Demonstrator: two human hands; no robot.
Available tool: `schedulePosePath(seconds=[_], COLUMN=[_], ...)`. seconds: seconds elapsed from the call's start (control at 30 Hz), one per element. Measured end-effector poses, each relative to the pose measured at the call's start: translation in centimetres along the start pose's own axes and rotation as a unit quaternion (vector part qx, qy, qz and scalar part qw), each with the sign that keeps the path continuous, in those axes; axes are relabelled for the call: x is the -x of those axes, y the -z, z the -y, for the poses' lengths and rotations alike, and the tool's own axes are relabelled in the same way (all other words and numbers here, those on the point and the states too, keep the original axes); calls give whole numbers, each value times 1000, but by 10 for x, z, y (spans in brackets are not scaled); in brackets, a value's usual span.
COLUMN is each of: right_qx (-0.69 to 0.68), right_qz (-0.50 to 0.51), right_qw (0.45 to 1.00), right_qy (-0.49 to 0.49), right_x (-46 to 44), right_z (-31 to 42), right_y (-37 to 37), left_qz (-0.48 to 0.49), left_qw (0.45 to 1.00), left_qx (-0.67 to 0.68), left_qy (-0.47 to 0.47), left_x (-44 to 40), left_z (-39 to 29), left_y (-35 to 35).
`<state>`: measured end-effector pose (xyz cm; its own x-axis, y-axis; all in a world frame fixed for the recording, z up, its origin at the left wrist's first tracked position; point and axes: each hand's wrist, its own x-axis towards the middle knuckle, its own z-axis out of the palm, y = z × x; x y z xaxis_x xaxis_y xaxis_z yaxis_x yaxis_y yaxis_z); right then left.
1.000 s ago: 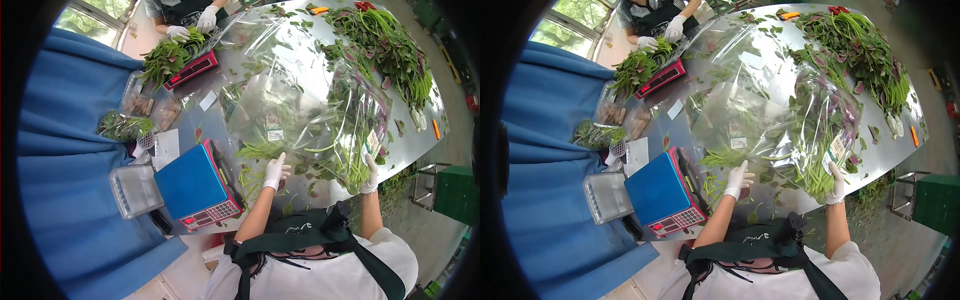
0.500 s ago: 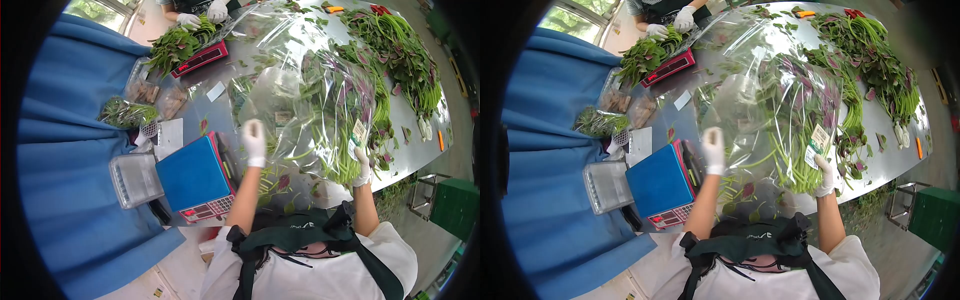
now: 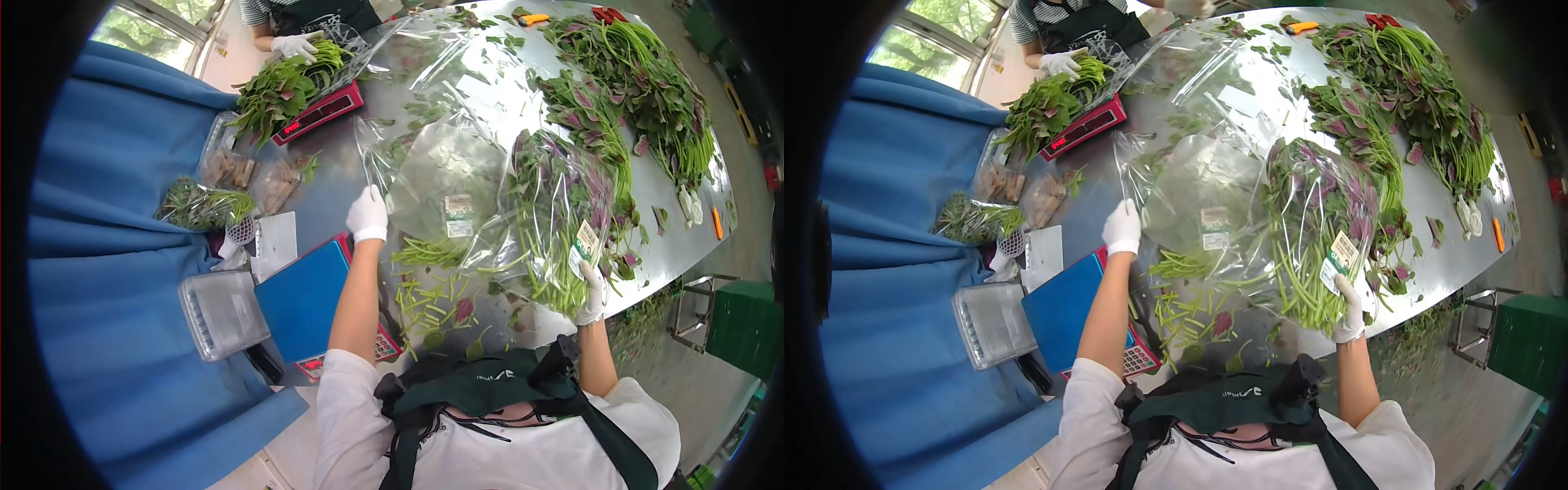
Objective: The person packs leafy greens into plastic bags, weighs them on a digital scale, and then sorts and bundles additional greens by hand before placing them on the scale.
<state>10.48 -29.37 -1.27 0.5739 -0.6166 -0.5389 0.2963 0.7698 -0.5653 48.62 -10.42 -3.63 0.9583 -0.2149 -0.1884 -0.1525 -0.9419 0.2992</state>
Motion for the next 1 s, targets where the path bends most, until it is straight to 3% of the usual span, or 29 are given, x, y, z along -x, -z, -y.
schedulePosePath(seconds=[0.07, 0.1, 0.2, 0.23, 0.33, 0.4, 0.47, 0.5, 0.53, 0.6, 0.67, 0.7, 0.77, 0.87, 0.9, 1.0], right_qx=[9, 4, 13, 26, 37, 37, 35, 35, 38, 44, 39, 46, 86, 128, 213, 289], right_qz=[-2, -1, -1, 1, -6, -6, -2, 0, 14, 46, 80, 98, 133, 208, 244, 380], right_qw=[1000, 1000, 1000, 1000, 999, 999, 999, 999, 999, 997, 993, 991, 983, 956, 936, 868], right_qy=[-4, -9, 2, 11, -9, -28, -26, -24, -29, -45, -75, -79, -92, -162, -135, -134], right_x=[5, 1, 0, -1, 1, -3, -3, -3, -3, -3, -8, -10, -21, -35, -44, -57], right_z=[3, 2, 1, 0, -1, -2, -3, -3, -2, -2, -4, -6, -13, -24, -30, -49], right_y=[-5, 0, 4, 8, 12, 12, 6, 2, -2, -9, -18, -33, -47, -77, -82, -98], left_qz=[27, -5, -42, -205, -191, -150, -159, -168, -181, -158, -46, 98, 381, 519, 496, 428], left_qw=[995, 993, 995, 972, 970, 986, 976, 969, 956, 951, 888, 840, 658, 372, 414, 527], left_qx=[-97, -114, -95, -115, -111, 21, 36, -69, -57, 119, 433, 526, 649, 768, 764, 734], left_qy=[-17, -21, 4, 12, -99, -63, -142, -169, -223, -237, -148, -93, 20, 41, 17, -26], left_x=[-6, -10, -25, -15, 2, 6, 13, 27, 36, 55, 82, 88, 98, 119, 120, 127], left_z=[1, 9, 25, 28, 22, 25, 28, 18, 12, 4, -9, -3, 12, 15, 20, 44], left_y=[19, 20, 24, 23, 19, -1, -15, -13, -13, -20, -27, -25, -20, 6, 2, -19])
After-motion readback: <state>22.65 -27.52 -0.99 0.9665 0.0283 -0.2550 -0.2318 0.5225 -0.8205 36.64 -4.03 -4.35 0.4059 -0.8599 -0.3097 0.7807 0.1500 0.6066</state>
